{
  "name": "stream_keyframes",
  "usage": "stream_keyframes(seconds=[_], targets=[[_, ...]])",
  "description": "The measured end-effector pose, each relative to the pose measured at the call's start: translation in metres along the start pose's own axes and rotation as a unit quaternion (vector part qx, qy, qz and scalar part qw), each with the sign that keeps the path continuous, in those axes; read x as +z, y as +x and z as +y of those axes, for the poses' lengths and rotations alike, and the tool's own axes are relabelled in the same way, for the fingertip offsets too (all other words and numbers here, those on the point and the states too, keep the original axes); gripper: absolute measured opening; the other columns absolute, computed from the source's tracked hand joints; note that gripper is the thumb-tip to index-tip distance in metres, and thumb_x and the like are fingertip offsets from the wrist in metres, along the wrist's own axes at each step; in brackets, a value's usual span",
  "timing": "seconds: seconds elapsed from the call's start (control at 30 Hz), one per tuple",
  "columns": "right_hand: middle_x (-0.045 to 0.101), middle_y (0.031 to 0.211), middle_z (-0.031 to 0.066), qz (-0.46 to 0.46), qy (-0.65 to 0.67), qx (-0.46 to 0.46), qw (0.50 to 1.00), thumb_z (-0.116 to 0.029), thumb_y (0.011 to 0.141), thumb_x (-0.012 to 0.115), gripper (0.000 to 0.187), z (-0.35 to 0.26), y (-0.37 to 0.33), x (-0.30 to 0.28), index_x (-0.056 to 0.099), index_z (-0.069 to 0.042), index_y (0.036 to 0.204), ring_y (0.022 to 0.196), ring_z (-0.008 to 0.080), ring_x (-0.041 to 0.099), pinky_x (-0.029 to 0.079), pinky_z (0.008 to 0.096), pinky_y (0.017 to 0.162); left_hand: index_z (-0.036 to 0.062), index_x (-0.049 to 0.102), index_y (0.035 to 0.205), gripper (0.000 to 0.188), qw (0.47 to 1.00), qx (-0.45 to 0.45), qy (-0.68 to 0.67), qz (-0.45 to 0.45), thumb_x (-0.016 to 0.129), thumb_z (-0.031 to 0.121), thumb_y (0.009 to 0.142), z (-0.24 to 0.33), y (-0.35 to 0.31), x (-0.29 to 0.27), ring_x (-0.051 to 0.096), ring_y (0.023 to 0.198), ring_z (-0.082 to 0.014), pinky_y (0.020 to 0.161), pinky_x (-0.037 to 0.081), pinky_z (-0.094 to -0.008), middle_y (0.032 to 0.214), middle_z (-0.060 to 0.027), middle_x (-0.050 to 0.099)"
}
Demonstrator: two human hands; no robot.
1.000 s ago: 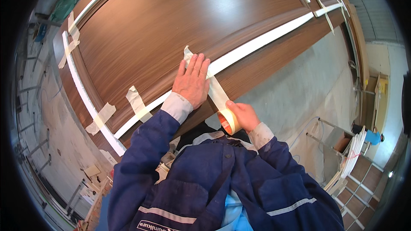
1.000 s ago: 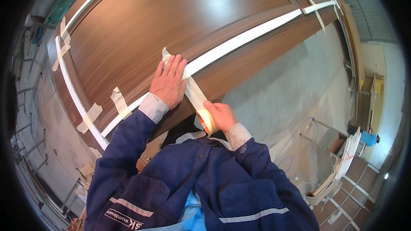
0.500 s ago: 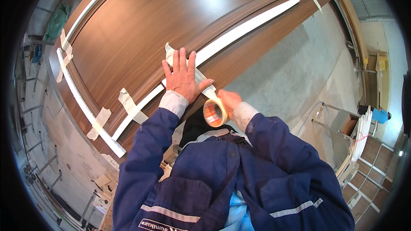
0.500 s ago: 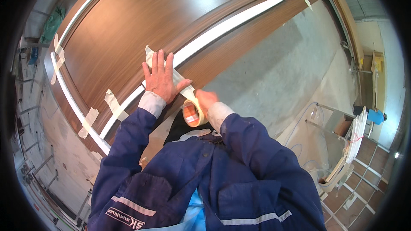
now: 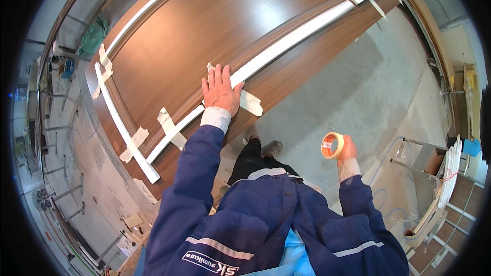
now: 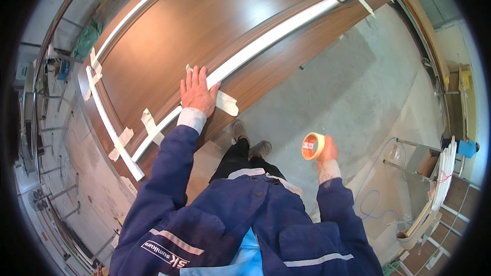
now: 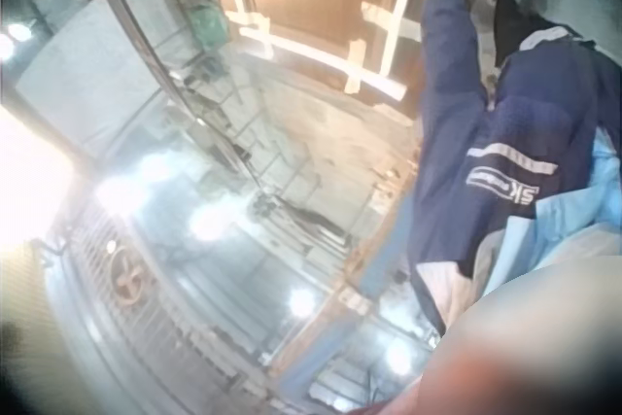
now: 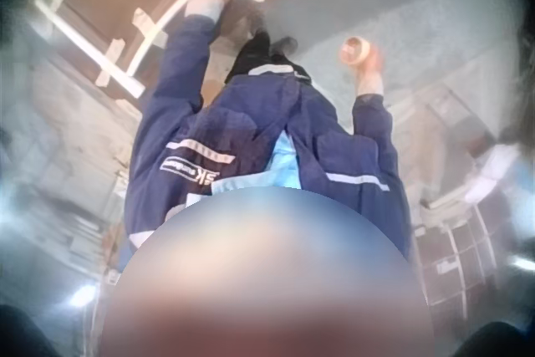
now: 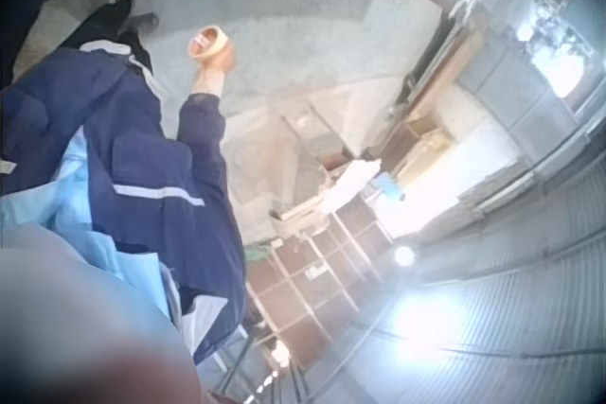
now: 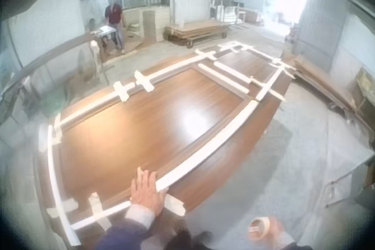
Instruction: The person applies masking tape across a large wooden panel in a grid pattern, then uses a utility knife to cut a long wooden trim piece on a workbench. The taped panel is left on the table while the trim is trimmed to length.
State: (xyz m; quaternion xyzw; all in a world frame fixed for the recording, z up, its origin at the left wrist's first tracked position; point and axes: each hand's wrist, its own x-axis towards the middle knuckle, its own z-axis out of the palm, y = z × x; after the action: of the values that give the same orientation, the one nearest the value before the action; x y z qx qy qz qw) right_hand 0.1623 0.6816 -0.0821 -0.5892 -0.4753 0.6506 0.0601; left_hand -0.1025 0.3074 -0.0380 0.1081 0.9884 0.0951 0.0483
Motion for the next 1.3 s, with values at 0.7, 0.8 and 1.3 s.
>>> stream_keyframes(seconds=[0.7,0.8,1.3], targets=[[0.072,0.112,0.0068,-0.214,0.077,-0.203,0.952,-0.021,0.099,0.068,0.035,-0.115,-0.004,-0.013,0.065,0.002,0.126,0.100,0.0136,0.068,0.053,0.0303,0.089,0.0028,0.020,0.163,0.154,0.993,0.037,0.077,-0.084,0.090,0.077,0.047,0.025,-0.001,-0.036,0.014,0.160,-0.0432,0.129,0.014,-0.0557,0.170,-0.0246,0.024],[0.072,0.112,0.0065,-0.256,0.060,-0.243,0.934,-0.019,0.099,0.067,0.036,-0.175,0.017,0.016,0.064,0.003,0.127,0.102,0.0136,0.067,0.052,0.0304,0.092,0.0016,0.021,0.162,0.154,0.990,0.021,0.080,-0.114,0.092,0.075,0.047,0.032,0.003,-0.046,0.015,0.159,-0.0436,0.129,0.015,-0.0550,0.169,-0.0250,0.025],[0.072,0.095,0.0040,-0.367,-0.237,-0.378,0.816,-0.009,0.089,0.069,0.034,-0.388,0.094,0.095,0.070,0.001,0.122,0.083,0.0112,0.063,0.053,0.0286,0.078,0.0093,0.074,0.120,0.030,0.842,0.320,-0.435,0.002,0.077,0.018,0.091,0.372,0.213,-0.066,0.066,0.107,-0.0321,0.093,0.053,-0.0412,0.111,-0.0133,0.072]])
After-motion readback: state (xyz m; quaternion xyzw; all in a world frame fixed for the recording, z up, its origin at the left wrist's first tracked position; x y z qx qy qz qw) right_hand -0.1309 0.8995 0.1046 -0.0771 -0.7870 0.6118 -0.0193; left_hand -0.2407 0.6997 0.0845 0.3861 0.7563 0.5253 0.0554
